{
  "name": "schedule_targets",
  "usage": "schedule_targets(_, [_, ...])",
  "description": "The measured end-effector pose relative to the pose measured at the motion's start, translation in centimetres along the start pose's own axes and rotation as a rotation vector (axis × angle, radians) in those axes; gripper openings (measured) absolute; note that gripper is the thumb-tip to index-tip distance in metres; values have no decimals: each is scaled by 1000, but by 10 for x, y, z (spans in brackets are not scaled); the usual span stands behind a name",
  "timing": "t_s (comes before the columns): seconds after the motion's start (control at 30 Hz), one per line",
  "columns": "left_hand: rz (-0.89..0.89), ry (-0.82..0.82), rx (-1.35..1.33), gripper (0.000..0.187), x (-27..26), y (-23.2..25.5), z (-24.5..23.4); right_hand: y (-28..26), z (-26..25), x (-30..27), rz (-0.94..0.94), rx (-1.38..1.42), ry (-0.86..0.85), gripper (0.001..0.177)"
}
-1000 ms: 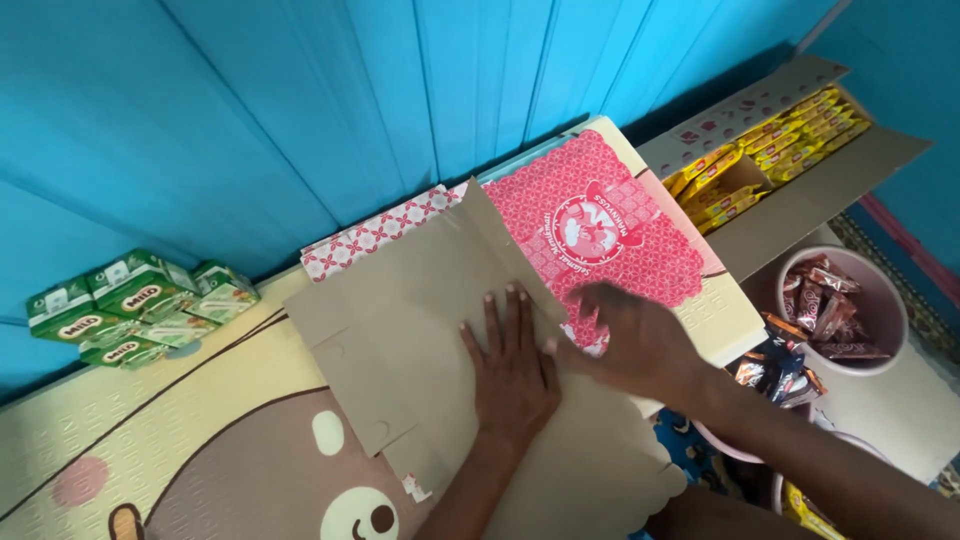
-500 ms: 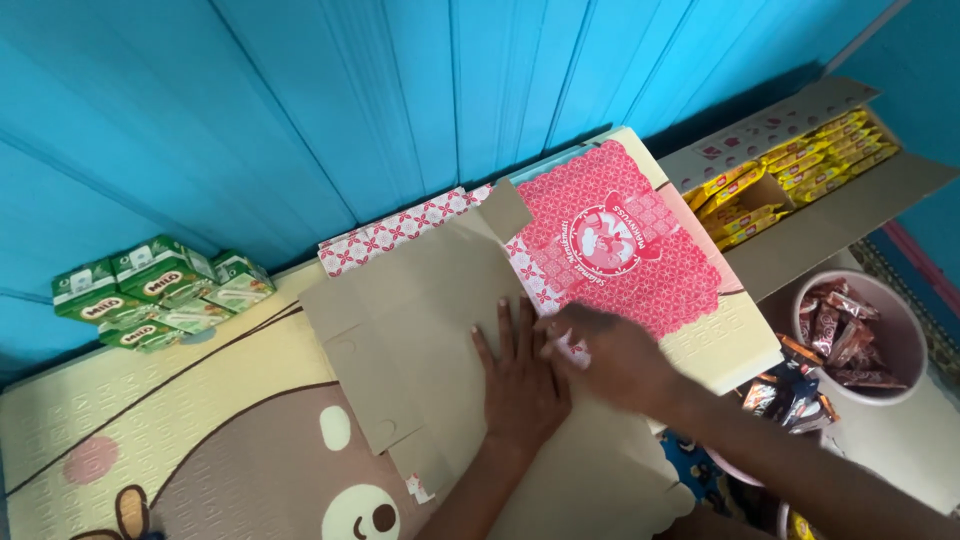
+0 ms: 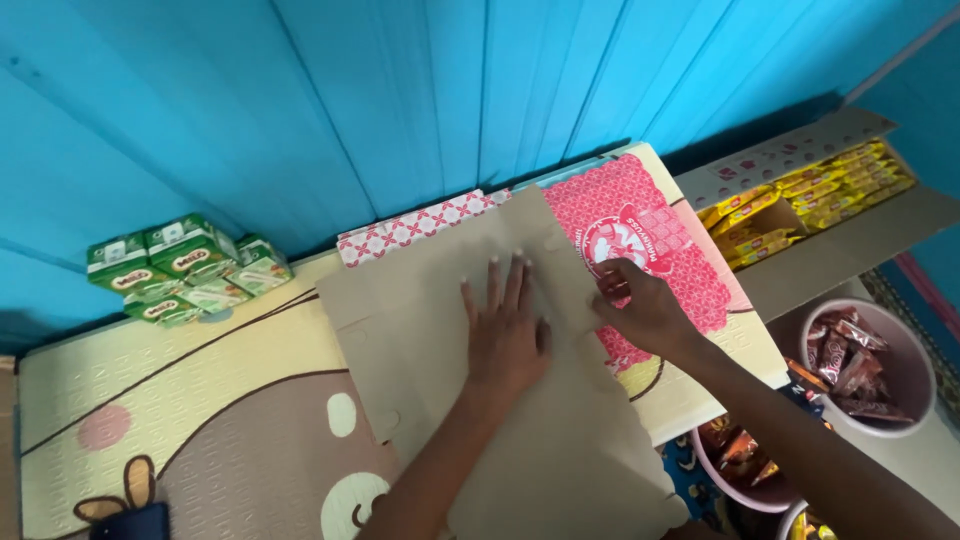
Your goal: Folding and assembling a cardboard box with decorative paper while sitting on the floor.
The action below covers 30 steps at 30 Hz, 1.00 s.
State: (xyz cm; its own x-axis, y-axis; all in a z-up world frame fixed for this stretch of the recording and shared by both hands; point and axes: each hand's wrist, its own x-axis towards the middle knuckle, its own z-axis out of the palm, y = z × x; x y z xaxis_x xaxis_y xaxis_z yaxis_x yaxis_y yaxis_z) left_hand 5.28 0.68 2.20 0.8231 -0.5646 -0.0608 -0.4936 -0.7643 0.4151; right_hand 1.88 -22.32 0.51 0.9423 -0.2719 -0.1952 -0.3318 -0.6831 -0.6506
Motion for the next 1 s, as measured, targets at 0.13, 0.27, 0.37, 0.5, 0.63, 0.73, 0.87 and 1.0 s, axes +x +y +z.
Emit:
schedule_targets(0.13, [-11,11,48,78,9,-10,17,-40,-2,-11,-175,55,41,36])
schedule_targets(0.27, [-2,-46,159,85,13,-14,27,-95,6,-37,-567,-193,33,42])
schedule_targets(0.37, [14,-76,239,94,15,-17,34,-96,21,-43,-678,-359,-16,46])
schedule_targets(0.5, [97,219,88,84,15,-27,42,-93,3,-33,-550,-464,20,34])
schedule_targets(0.63, [110,165,36,72,37,-50,32,-40,-2,4,-138,-175,-30,46])
schedule_targets(0.73, [117,161,63,63,37,-51,21,-33,-5,33,-183,-239,41,59])
schedule_targets(0.87, [70,147,104,77,31,-43,13,-49,0,54,-301,-153,-27,68])
schedule_targets(1.0, [42,70,150,84,33,-42,10,-108,9,25,-554,39,-233,76])
